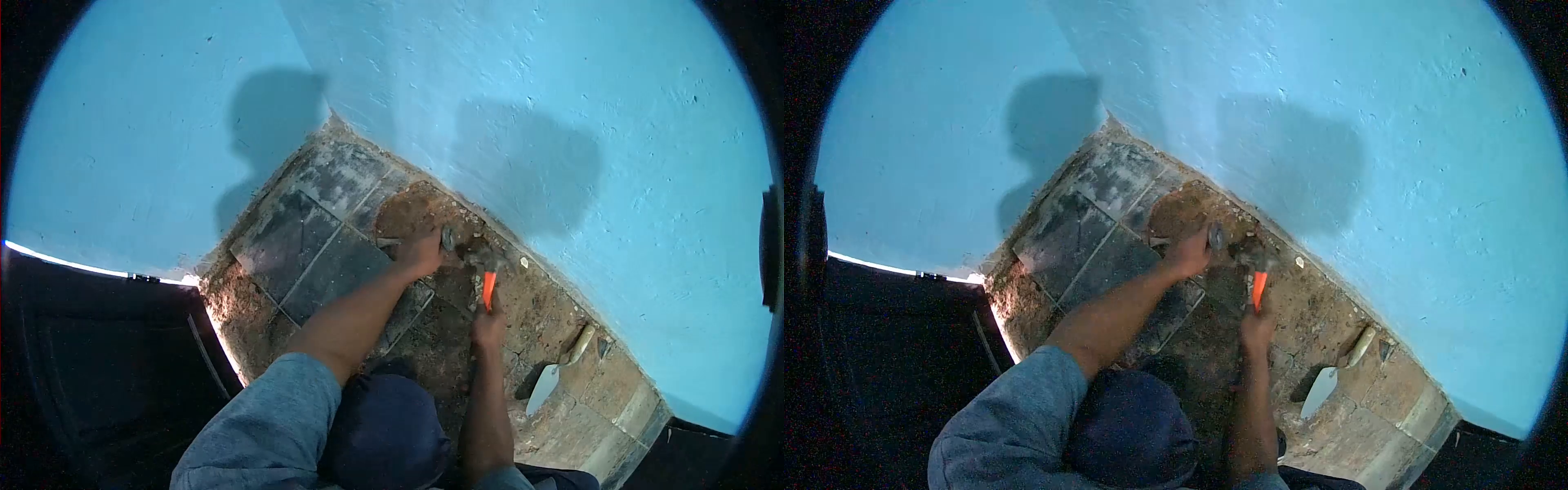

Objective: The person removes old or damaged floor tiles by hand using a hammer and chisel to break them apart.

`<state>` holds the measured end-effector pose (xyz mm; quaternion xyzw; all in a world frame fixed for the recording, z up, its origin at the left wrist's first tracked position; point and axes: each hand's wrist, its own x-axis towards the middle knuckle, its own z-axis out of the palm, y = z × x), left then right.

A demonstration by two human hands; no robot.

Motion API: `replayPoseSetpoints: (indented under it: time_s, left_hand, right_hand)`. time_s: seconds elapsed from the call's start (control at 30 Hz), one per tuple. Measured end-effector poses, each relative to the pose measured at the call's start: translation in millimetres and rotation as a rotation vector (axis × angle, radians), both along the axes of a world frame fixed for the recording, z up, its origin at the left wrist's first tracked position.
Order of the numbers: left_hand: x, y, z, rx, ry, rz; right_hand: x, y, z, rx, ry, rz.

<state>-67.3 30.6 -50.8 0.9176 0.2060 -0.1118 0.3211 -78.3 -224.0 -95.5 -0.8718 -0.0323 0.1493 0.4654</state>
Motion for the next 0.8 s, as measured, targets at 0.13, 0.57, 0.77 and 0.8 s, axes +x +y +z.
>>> replayPoseSetpoints:
  time_s: [0.13,0.57,0.77,0.8]
  left_hand:
    - [-9,-4,12,0.143,-0.058,-0.206]
    - [14,29,8,0.074,-0.049,0.003]
    - [17,28,27,0.095,0.084,-0.057]
    - [17,28,20,0.122,0.044,-0.063]
  right_hand:
    - [-7,-2,-21,0.206,0.272,-0.157]
    - [1,9,29,0.296,0.062,-0.253]
    - [39,17,148,0.507,-0.27,-0.398]
    - [42,21,168,0.54,-0.358,-0.442]
